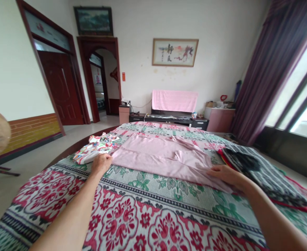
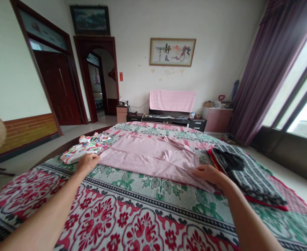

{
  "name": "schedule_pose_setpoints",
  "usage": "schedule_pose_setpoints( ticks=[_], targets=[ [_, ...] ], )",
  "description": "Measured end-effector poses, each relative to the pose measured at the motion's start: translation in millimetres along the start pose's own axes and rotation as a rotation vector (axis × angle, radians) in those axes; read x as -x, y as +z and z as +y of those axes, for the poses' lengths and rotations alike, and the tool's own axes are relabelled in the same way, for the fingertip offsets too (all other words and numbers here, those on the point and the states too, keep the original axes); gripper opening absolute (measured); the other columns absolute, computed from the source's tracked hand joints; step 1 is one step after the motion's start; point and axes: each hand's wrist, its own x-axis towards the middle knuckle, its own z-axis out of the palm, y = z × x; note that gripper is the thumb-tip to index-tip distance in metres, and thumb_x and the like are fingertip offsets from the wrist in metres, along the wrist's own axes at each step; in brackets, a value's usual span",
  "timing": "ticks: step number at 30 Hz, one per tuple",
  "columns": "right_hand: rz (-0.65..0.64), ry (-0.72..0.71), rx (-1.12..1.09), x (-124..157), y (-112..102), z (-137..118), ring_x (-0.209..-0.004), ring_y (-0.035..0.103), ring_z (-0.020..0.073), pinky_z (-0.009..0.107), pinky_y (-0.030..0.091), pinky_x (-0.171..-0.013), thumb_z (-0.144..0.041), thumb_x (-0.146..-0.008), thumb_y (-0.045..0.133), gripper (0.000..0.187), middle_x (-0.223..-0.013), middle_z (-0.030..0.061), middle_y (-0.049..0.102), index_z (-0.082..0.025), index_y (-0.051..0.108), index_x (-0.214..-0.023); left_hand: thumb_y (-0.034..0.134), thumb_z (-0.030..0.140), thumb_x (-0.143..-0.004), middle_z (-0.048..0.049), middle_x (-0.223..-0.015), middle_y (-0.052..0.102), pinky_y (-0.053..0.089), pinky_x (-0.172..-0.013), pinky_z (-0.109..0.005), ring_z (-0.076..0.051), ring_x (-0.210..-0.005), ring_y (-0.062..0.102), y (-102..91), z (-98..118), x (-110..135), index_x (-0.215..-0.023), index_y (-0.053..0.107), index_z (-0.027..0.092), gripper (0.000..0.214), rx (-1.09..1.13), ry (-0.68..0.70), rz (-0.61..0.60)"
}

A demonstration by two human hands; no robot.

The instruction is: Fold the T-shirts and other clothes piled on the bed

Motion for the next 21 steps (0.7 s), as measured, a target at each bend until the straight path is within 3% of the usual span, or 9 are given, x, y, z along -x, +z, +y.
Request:
schedule_pose_setpoints(
  ticks=[4,12,21],
  targets=[
    [-0.111,0.002,-0.168,4,-2,6,-0.045,0.031,0.0078,0.023,0.024,-0.043,-0.060,-0.070,0.059,0.042,-0.053,-0.0051,0.040,-0.019,0.051,-0.065,0.047,0.041,-0.077,-0.0064,-0.093,0.072,0.045,-0.073,-0.027,-0.025,-0.090,0.064,1.8,-4,-3,-0.088,0.072,0.021,0.034,0.119,-0.091,0.087],
    [-0.066,-0.064,-0.066,5,-3,-2,-0.046,0.027,0.0075,0.023,0.020,-0.041,-0.054,-0.072,0.056,0.038,-0.051,-0.0052,0.036,-0.019,0.046,-0.059,0.051,0.047,-0.075,-0.0013,-0.078,0.070,0.044,-0.066,-0.024,-0.019,-0.079,0.063,11.7,-14,-8,-0.086,0.070,0.022,0.034,0.379,-0.095,0.154],
    [-0.046,-0.072,0.015,-7,1,15,-0.042,0.026,0.0065,0.021,0.017,-0.038,-0.048,-0.071,0.060,0.037,-0.048,-0.0057,0.033,-0.019,0.045,-0.054,0.052,0.034,-0.078,-0.0050,-0.090,0.072,0.043,-0.071,-0.026,-0.021,-0.083,0.063,6.5,-13,-8,-0.097,0.071,0.022,0.030,0.253,-0.068,0.094]
  ],
)
